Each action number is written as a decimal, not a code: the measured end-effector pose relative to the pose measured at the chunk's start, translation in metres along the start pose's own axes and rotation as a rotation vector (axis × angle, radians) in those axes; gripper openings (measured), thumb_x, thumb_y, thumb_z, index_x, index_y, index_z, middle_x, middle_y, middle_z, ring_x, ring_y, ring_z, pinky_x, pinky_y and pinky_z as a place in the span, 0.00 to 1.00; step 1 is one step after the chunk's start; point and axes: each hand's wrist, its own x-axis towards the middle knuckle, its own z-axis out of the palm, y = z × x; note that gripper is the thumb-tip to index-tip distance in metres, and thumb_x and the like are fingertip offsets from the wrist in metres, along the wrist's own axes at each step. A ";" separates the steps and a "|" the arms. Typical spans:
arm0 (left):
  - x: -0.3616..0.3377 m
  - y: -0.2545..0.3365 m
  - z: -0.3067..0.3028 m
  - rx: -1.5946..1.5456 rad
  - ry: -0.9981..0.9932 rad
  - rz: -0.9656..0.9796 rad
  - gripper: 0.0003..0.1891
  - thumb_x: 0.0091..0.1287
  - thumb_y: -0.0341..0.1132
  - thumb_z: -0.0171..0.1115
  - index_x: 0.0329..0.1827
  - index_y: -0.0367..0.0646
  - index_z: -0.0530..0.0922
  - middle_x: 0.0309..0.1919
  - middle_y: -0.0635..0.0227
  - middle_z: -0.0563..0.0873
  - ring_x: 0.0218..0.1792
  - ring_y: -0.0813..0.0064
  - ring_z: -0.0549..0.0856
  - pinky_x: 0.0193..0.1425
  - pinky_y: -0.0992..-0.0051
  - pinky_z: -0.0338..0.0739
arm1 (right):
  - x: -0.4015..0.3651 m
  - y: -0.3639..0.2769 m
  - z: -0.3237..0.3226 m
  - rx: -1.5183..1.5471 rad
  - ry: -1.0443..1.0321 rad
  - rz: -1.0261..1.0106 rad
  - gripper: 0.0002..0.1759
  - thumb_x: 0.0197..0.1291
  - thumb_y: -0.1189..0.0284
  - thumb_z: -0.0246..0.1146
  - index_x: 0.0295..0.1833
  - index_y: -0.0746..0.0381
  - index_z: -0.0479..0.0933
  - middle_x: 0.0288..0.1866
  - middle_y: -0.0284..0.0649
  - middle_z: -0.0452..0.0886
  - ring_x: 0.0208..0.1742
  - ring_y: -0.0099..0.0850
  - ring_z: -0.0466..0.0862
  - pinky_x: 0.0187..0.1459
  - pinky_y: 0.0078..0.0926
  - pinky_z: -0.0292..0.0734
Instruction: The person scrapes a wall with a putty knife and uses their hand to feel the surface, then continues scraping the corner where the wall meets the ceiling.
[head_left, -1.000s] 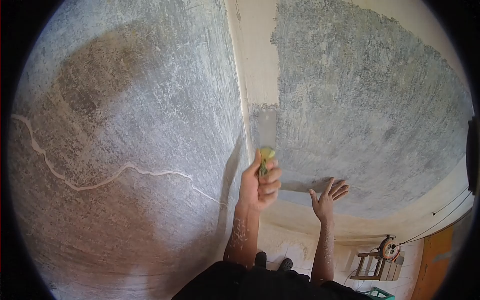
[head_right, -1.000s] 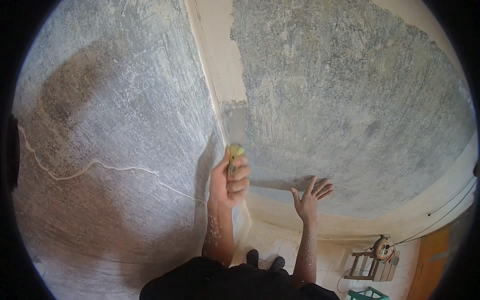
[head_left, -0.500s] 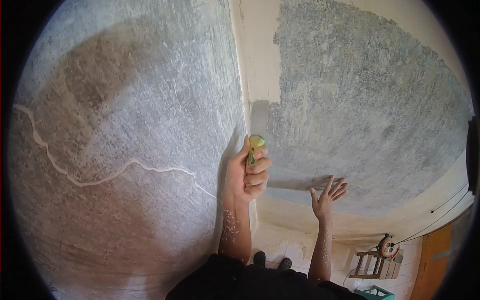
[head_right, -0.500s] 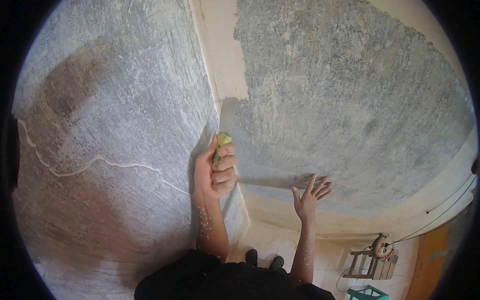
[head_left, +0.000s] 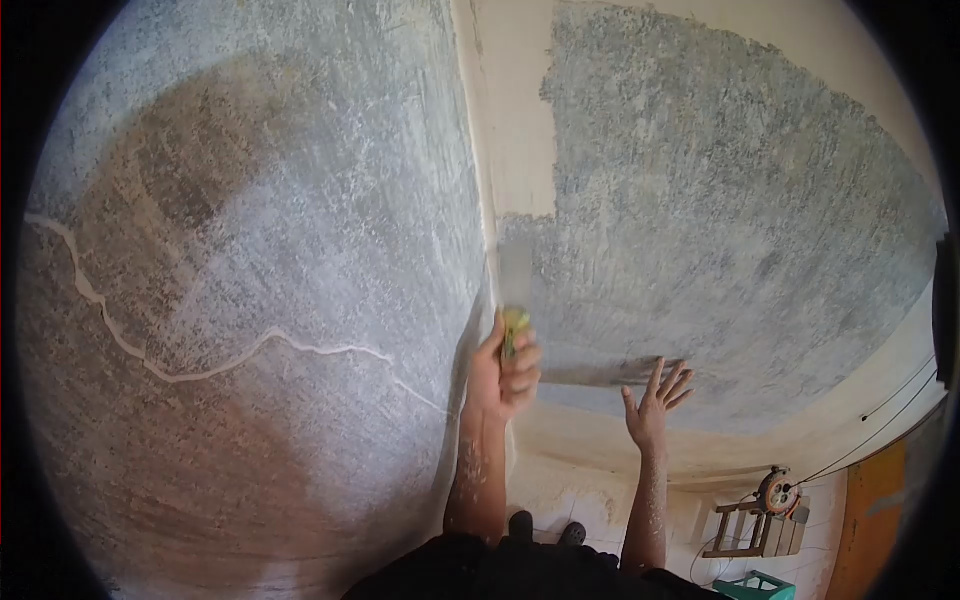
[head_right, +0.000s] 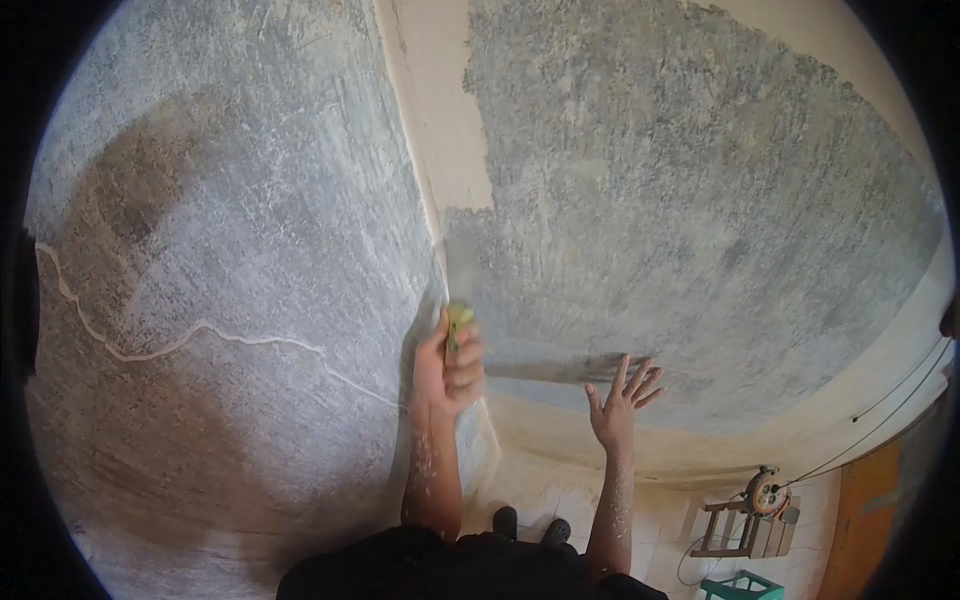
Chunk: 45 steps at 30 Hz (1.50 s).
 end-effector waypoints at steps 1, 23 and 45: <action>0.004 0.009 0.000 0.047 -0.075 -0.006 0.23 0.79 0.55 0.40 0.35 0.46 0.71 0.16 0.80 0.60 0.10 0.90 0.51 0.07 0.85 0.43 | -0.004 -0.002 0.002 0.013 0.023 -0.004 0.49 0.69 0.44 0.51 0.81 0.60 0.39 0.82 0.56 0.23 0.79 0.58 0.19 0.71 0.64 0.12; -0.040 -0.036 -0.159 0.123 0.415 0.057 0.22 0.76 0.57 0.48 0.52 0.46 0.74 0.19 0.81 0.64 0.15 0.87 0.60 0.13 0.85 0.53 | -0.002 0.001 -0.006 0.062 -0.008 -0.014 0.46 0.71 0.44 0.49 0.82 0.57 0.40 0.82 0.54 0.25 0.80 0.56 0.19 0.70 0.64 0.11; 0.000 -0.051 -0.082 0.474 0.402 0.074 0.26 0.75 0.59 0.49 0.47 0.41 0.75 0.21 0.80 0.69 0.16 0.89 0.60 0.15 0.86 0.50 | -0.001 0.009 0.005 0.089 -0.010 -0.066 0.48 0.69 0.46 0.54 0.81 0.60 0.41 0.81 0.60 0.23 0.78 0.61 0.17 0.70 0.68 0.14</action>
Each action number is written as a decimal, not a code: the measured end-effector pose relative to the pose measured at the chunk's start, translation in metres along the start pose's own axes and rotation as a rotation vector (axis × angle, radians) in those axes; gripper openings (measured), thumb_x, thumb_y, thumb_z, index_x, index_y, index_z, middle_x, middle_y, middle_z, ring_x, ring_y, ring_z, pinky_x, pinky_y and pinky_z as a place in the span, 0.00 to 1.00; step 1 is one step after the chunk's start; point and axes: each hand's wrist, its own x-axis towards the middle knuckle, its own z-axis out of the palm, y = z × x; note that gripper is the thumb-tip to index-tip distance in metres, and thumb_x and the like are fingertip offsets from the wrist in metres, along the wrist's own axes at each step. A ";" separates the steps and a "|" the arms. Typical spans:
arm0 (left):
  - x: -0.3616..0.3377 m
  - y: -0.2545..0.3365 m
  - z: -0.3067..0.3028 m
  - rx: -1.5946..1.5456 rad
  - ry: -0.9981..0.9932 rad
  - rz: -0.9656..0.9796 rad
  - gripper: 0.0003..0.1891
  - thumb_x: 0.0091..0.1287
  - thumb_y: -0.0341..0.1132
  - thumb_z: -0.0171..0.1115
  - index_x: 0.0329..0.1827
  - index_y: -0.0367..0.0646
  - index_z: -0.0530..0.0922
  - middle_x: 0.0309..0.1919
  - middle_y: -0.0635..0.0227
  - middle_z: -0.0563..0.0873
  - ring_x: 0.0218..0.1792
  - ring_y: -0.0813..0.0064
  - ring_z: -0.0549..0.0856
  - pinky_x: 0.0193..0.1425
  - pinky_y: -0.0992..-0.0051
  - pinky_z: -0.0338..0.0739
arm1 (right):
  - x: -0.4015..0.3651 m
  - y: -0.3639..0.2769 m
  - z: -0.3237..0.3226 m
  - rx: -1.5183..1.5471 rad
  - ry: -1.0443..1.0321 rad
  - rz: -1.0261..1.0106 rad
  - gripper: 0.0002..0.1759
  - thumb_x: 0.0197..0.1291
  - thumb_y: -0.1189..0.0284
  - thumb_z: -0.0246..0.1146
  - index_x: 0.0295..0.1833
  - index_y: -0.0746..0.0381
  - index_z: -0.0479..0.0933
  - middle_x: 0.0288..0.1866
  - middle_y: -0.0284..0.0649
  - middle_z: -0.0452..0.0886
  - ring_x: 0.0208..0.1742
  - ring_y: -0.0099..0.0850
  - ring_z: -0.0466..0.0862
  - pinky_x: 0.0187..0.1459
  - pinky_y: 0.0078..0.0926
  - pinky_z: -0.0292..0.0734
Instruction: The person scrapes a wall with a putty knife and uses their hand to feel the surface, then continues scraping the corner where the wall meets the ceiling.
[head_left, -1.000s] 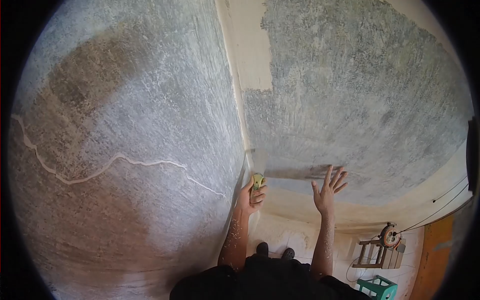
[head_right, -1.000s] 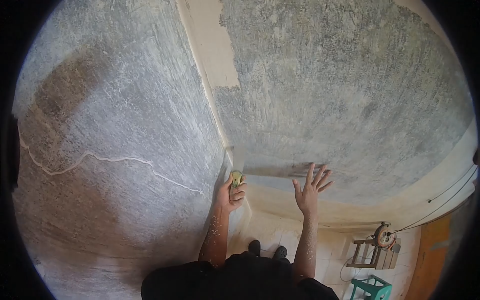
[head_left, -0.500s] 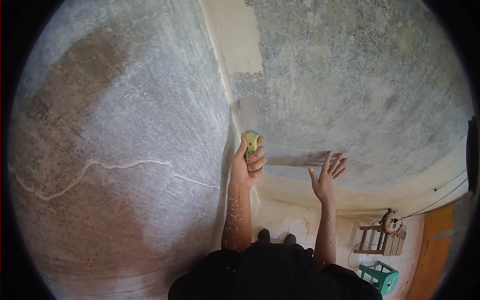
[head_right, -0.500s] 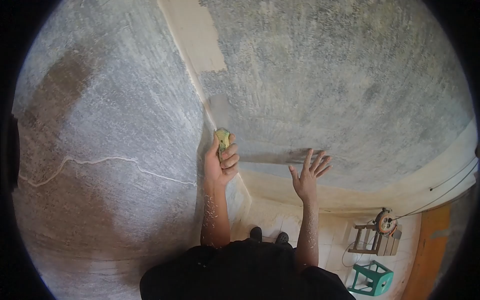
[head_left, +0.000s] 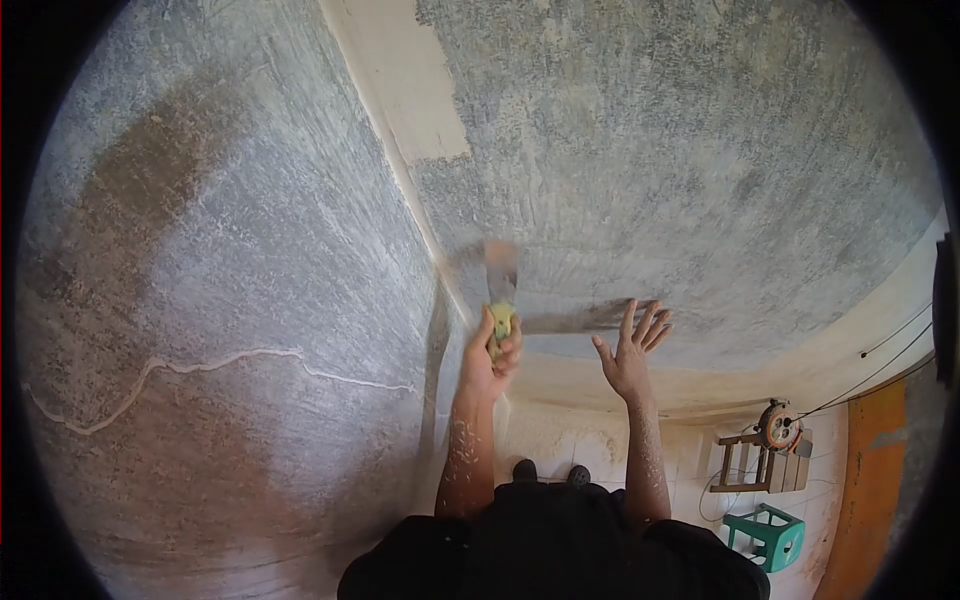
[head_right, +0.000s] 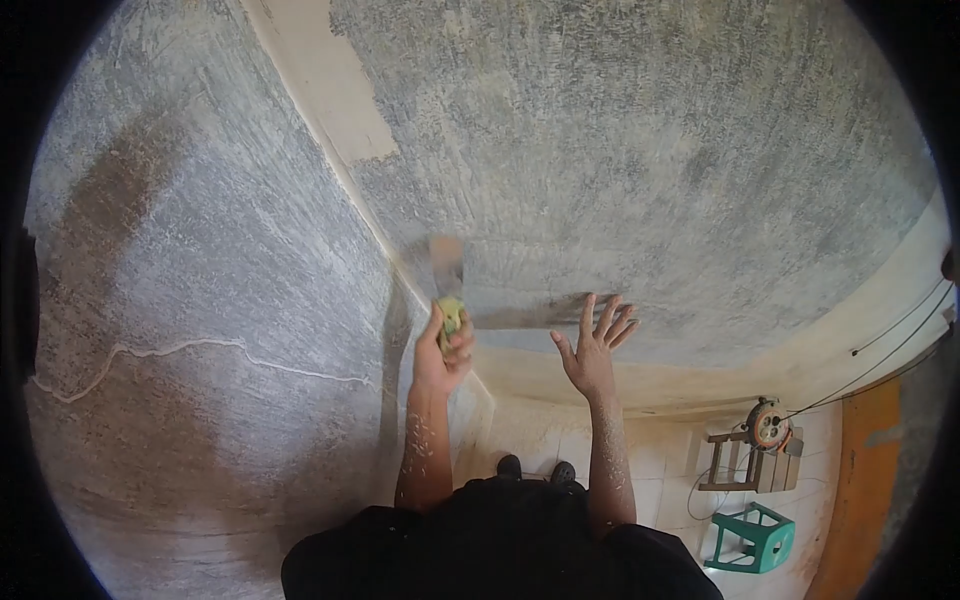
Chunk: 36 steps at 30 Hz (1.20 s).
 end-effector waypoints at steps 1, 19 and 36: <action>-0.002 -0.016 -0.010 -0.029 0.055 -0.051 0.26 0.75 0.59 0.48 0.47 0.41 0.75 0.20 0.81 0.68 0.16 0.89 0.60 0.15 0.86 0.50 | 0.000 0.001 -0.001 -0.014 -0.004 -0.010 0.48 0.69 0.46 0.55 0.81 0.60 0.41 0.81 0.59 0.23 0.78 0.61 0.17 0.70 0.67 0.14; 0.009 -0.039 -0.034 -0.014 0.048 -0.074 0.24 0.74 0.60 0.49 0.43 0.45 0.75 0.19 0.81 0.68 0.14 0.89 0.60 0.12 0.87 0.51 | -0.016 0.014 -0.017 0.284 0.364 -0.056 0.26 0.67 0.68 0.61 0.69 0.62 0.69 0.71 0.46 0.70 0.74 0.42 0.65 0.75 0.49 0.43; -0.029 -0.011 -0.030 0.013 0.228 -0.111 0.29 0.72 0.68 0.41 0.38 0.52 0.76 0.16 0.77 0.73 0.11 0.88 0.69 0.09 0.88 0.51 | 0.031 -0.147 0.011 1.325 -0.900 0.100 0.25 0.75 0.57 0.54 0.63 0.66 0.73 0.45 0.37 0.78 0.44 0.23 0.81 0.42 0.21 0.79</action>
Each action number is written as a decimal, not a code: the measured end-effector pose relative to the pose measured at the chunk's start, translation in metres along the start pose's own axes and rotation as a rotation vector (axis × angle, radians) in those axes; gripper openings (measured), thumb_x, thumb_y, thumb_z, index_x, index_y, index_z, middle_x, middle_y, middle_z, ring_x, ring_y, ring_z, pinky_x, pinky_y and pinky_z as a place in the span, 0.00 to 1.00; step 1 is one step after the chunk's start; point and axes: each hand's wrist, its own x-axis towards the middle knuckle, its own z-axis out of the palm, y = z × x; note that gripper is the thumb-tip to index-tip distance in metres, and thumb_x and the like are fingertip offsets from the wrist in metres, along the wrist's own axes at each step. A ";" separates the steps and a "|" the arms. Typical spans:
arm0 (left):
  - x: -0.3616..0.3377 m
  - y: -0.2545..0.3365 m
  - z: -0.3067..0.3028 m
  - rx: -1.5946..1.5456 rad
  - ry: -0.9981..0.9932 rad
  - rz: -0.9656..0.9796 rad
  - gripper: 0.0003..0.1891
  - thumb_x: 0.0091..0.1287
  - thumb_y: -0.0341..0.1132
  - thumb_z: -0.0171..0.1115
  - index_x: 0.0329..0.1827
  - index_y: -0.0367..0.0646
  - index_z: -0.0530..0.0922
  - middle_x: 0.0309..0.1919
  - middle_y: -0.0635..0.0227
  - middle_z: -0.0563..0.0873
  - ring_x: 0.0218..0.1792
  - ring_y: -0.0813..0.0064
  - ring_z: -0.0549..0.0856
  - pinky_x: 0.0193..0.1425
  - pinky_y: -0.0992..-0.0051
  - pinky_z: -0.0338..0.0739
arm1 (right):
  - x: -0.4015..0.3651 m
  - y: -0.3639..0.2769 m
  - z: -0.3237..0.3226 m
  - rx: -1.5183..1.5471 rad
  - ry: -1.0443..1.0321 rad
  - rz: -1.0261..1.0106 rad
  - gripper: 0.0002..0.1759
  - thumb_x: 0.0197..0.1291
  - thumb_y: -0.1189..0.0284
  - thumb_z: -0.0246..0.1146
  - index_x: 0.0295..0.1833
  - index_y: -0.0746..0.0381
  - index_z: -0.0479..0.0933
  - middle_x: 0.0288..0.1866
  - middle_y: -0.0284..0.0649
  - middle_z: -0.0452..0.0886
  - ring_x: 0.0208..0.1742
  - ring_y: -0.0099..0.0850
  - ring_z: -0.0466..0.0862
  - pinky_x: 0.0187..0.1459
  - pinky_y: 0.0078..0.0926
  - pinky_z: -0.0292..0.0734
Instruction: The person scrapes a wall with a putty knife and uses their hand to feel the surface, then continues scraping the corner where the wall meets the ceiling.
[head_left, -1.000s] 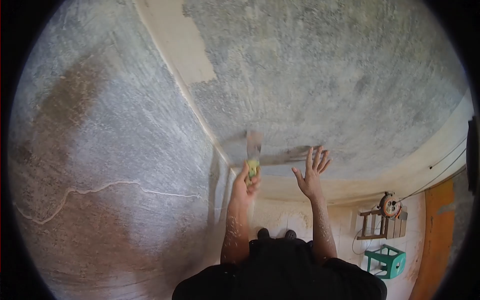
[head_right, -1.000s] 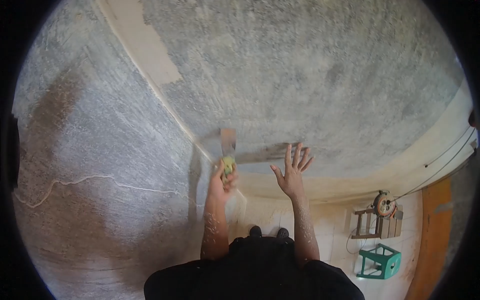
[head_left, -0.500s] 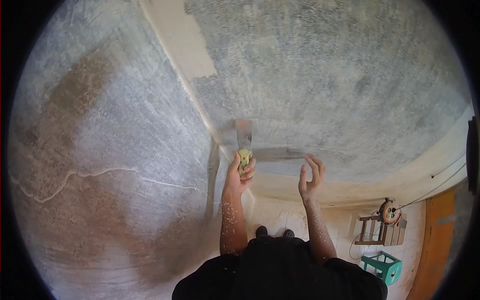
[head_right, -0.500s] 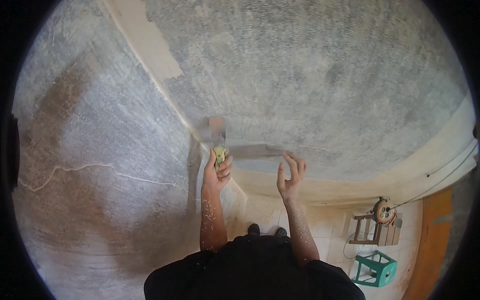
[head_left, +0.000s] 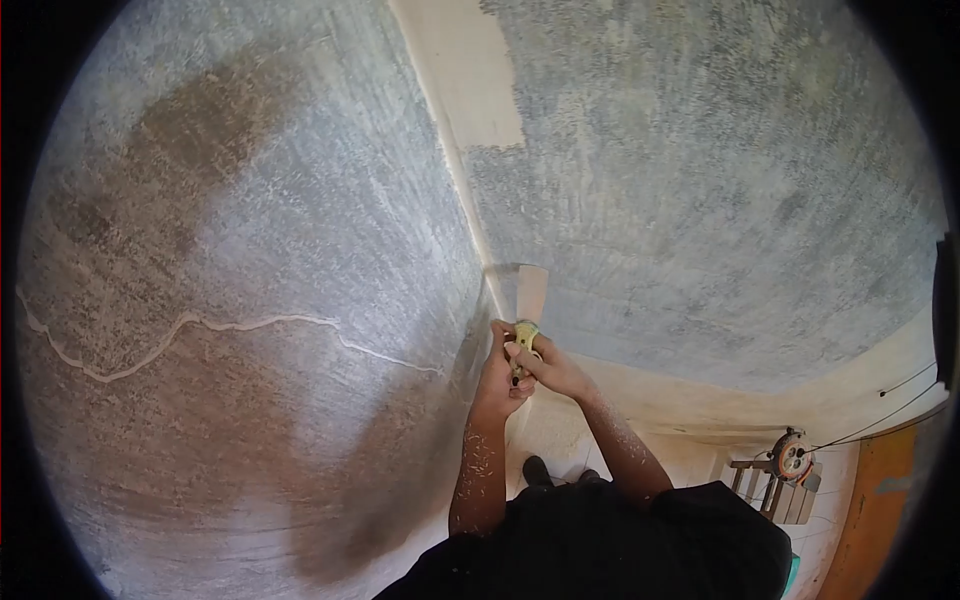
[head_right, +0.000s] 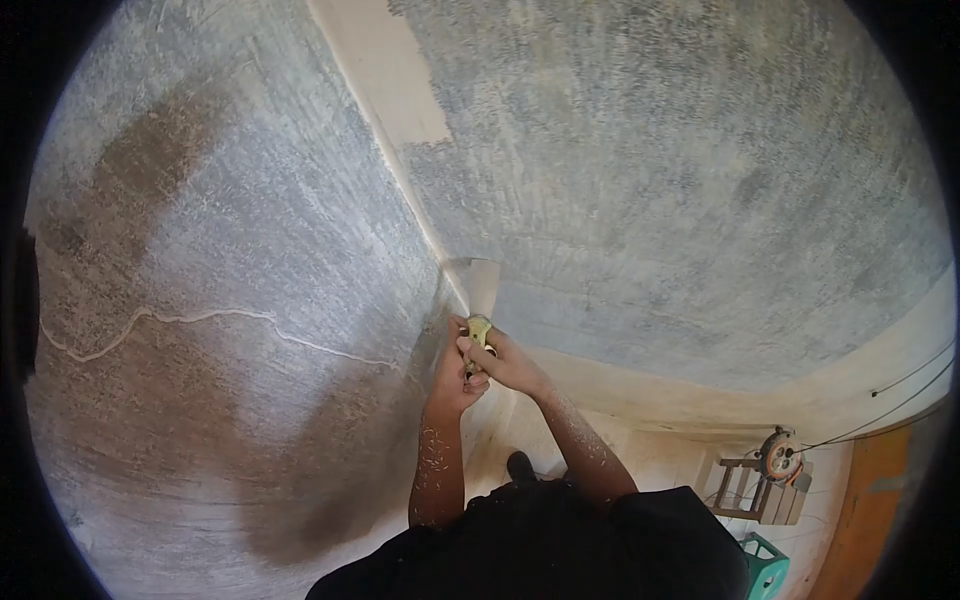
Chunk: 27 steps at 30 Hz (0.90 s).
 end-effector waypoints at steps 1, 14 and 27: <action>-0.002 0.003 -0.006 0.008 -0.028 0.031 0.30 0.71 0.69 0.41 0.40 0.51 0.76 0.18 0.77 0.75 0.13 0.88 0.72 0.09 0.88 0.51 | 0.007 0.009 0.003 0.009 0.023 -0.049 0.23 0.75 0.57 0.54 0.62 0.66 0.74 0.43 0.37 0.78 0.41 0.23 0.81 0.38 0.20 0.79; -0.075 0.003 -0.049 1.017 0.239 0.378 0.18 0.75 0.46 0.54 0.54 0.42 0.77 0.41 0.63 0.81 0.40 0.70 0.86 0.32 0.75 0.74 | 0.038 -0.014 0.020 0.729 0.095 -0.288 0.17 0.74 0.58 0.55 0.35 0.58 0.68 0.26 0.26 0.63 0.22 0.18 0.63 0.23 0.16 0.58; -0.164 -0.024 -0.070 1.708 0.415 1.626 0.06 0.63 0.31 0.62 0.28 0.43 0.76 0.25 0.68 0.82 0.23 0.71 0.83 0.30 0.69 0.80 | 0.049 -0.060 0.039 0.633 0.040 -0.249 0.29 0.72 0.40 0.41 0.38 0.55 0.64 0.26 0.28 0.63 0.17 0.17 0.57 0.13 0.13 0.52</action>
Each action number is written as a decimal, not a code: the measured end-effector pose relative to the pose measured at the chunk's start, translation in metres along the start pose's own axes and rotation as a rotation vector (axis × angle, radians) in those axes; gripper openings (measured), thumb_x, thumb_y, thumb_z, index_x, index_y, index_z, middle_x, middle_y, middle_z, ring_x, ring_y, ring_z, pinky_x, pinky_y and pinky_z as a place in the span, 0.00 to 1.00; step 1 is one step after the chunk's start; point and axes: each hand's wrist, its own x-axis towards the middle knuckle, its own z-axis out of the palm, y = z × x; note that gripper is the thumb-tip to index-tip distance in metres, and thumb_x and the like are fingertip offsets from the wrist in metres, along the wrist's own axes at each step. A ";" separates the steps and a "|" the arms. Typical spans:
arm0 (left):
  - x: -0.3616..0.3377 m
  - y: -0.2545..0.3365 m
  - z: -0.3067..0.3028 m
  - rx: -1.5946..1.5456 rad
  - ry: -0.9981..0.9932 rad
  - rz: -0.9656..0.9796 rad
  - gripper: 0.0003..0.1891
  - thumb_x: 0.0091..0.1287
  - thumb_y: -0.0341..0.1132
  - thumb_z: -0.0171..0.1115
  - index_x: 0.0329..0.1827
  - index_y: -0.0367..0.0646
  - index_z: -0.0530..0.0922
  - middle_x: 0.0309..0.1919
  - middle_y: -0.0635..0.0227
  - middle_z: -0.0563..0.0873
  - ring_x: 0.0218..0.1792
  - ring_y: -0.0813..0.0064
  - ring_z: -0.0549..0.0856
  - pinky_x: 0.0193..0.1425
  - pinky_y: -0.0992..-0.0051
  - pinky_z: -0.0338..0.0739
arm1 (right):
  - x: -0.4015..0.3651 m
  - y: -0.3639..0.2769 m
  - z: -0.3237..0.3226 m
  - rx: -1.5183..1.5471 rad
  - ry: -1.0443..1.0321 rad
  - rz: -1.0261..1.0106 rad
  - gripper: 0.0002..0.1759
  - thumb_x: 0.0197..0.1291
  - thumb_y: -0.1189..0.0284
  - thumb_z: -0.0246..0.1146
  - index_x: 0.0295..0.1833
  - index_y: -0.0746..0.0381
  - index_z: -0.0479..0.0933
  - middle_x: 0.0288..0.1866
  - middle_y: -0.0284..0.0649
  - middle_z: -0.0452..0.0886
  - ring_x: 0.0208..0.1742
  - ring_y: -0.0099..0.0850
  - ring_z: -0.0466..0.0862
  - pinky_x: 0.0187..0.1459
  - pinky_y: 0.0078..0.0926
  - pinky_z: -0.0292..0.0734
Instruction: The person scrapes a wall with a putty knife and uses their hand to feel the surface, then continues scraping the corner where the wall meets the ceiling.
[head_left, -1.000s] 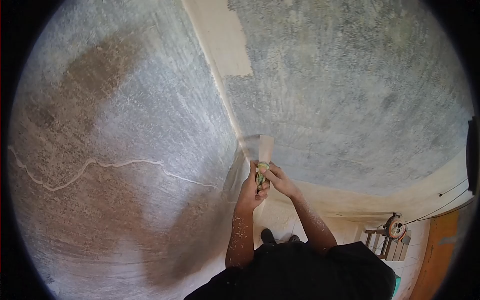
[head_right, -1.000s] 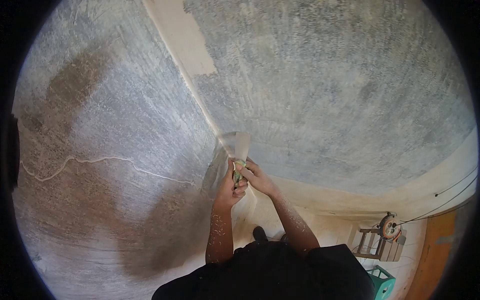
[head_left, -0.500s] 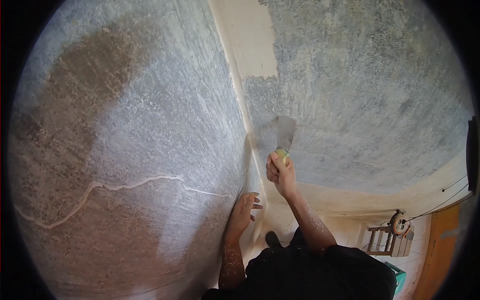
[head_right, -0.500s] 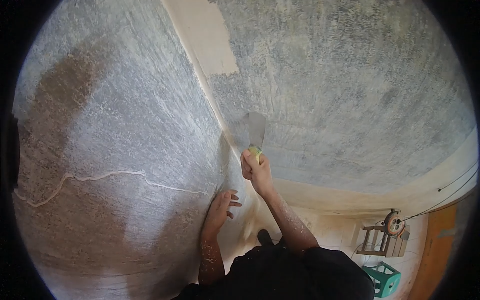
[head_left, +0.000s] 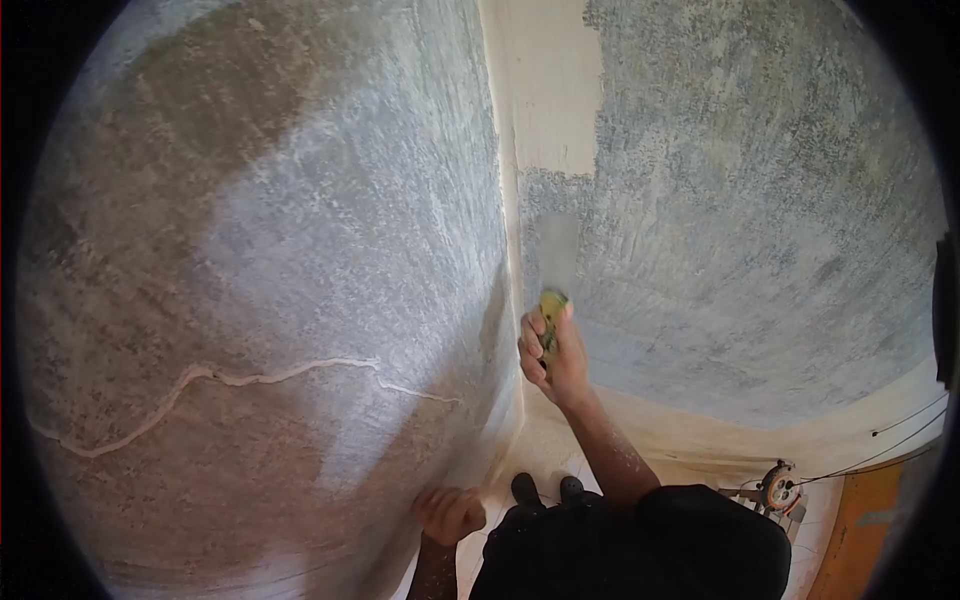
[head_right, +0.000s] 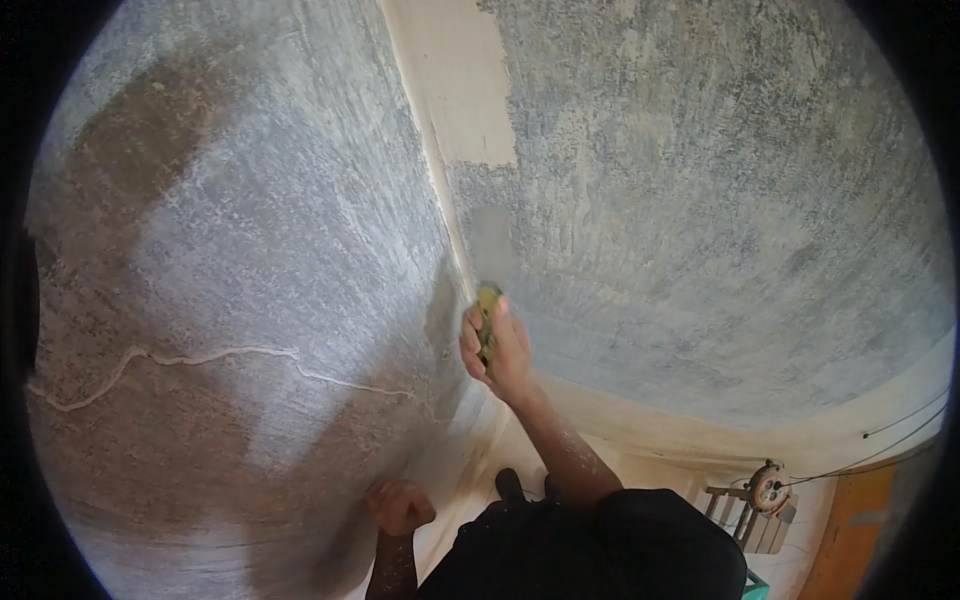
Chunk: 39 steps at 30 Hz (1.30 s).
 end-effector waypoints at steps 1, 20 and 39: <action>0.000 0.001 -0.003 -0.005 0.064 -0.022 0.07 0.64 0.31 0.61 0.28 0.43 0.76 0.24 0.69 0.82 0.23 0.71 0.83 0.31 0.68 0.80 | 0.006 -0.004 0.007 0.004 0.010 0.003 0.29 0.71 0.39 0.41 0.37 0.55 0.64 0.23 0.27 0.61 0.15 0.17 0.55 0.13 0.13 0.51; 0.010 0.003 -0.006 0.349 0.071 0.038 0.06 0.65 0.30 0.54 0.30 0.39 0.73 0.20 0.67 0.81 0.19 0.71 0.81 0.24 0.70 0.79 | 0.028 -0.013 0.078 0.385 0.014 0.049 0.32 0.69 0.35 0.40 0.29 0.52 0.62 0.14 0.24 0.55 0.10 0.17 0.49 0.10 0.18 0.45; 0.001 -0.002 -0.005 0.229 0.139 0.055 0.07 0.67 0.32 0.55 0.31 0.41 0.73 0.20 0.70 0.81 0.21 0.72 0.81 0.27 0.70 0.80 | 0.017 -0.028 0.065 0.304 0.078 -0.003 0.32 0.70 0.36 0.40 0.28 0.52 0.63 0.14 0.22 0.52 0.10 0.13 0.48 0.09 0.13 0.42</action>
